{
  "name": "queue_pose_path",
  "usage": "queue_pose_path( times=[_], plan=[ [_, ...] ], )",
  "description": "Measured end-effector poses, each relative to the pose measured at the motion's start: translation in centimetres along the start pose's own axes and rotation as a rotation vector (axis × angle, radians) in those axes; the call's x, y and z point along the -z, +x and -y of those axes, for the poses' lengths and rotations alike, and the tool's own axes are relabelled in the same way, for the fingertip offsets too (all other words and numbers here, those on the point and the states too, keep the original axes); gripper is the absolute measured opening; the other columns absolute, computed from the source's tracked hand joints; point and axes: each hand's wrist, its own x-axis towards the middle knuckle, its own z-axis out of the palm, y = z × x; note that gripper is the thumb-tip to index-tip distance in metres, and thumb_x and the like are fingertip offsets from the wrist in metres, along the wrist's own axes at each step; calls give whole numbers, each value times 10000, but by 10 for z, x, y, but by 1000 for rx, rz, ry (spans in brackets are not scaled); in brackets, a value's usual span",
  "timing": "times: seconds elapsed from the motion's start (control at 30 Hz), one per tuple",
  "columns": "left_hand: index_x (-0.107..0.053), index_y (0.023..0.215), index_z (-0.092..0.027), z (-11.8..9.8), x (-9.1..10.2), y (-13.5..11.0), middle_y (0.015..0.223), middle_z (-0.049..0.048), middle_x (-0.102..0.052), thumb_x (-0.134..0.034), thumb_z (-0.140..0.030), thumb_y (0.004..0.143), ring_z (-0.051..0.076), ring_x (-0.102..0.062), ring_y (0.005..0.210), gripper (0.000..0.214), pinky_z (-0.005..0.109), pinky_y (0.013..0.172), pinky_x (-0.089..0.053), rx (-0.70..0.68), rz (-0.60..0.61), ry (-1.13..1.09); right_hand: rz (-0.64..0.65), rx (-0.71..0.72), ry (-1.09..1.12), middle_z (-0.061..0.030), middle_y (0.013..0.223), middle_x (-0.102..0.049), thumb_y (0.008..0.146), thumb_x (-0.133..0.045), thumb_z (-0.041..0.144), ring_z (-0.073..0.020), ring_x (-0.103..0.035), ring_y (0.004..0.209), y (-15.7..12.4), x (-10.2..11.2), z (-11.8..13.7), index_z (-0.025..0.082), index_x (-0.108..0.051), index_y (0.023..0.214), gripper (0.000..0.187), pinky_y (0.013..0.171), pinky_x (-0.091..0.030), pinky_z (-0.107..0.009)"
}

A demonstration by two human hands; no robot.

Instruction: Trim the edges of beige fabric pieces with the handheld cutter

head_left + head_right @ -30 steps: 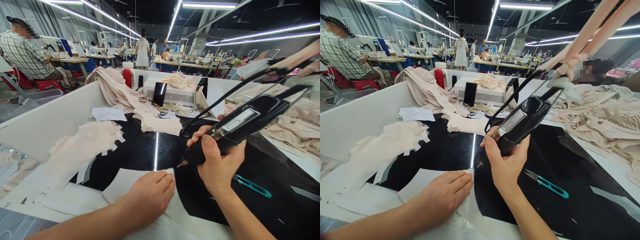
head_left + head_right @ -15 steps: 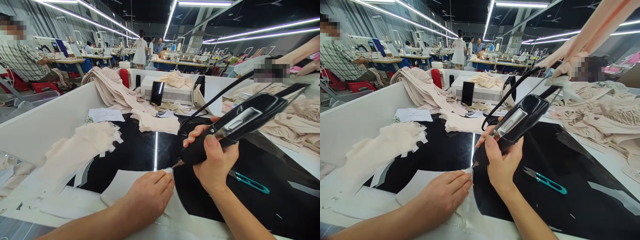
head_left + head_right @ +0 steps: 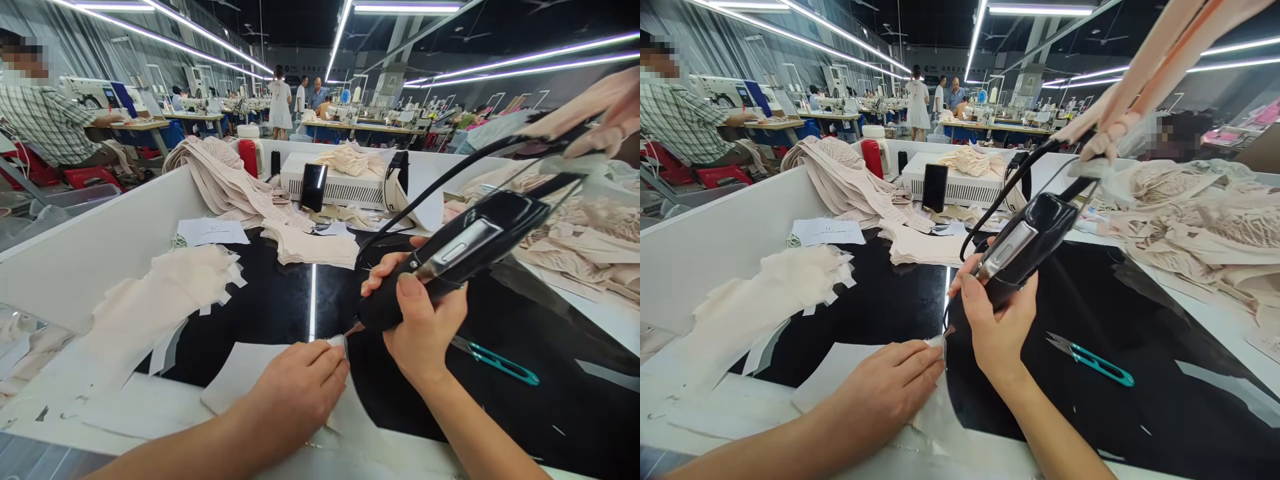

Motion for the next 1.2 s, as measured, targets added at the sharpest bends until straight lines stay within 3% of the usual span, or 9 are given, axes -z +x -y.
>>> queue_pose_path(
  times=[0.33,0.8,1.03,1.2],
  plan=[
    [-742,1369,-101,0,6,-5,1440,113,-811,-509,-102,1185,243,-758,1179,296,359,923,-632,27,78,-10,25,19,28,66,859,-767,946,-954,447,-118,-720,621,1,-1,-2,281,-686,1155,378,601,-641,-269],
    [-756,1355,-117,1,3,-4,1408,102,-828,-533,-107,1172,241,-772,1158,289,353,905,-645,48,82,-24,23,-1,37,77,835,-767,939,-955,437,-123,-718,612,2,-1,-3,284,-680,1157,383,592,-649,-275],
    [-749,1380,-108,4,-1,-9,1433,124,-820,-546,-115,1168,235,-768,1214,293,347,959,-649,32,113,-11,-40,26,31,71,835,-753,903,-967,473,-143,-690,601,5,-4,3,298,-706,1213,442,571,-632,-309],
    [-739,1395,-97,3,-1,-8,1440,135,-813,-563,-116,1167,235,-766,1231,288,350,983,-645,30,118,1,-2,25,19,69,847,-745,937,-944,448,-135,-699,602,3,-3,0,285,-678,1149,377,579,-640,-302]
  ],
)
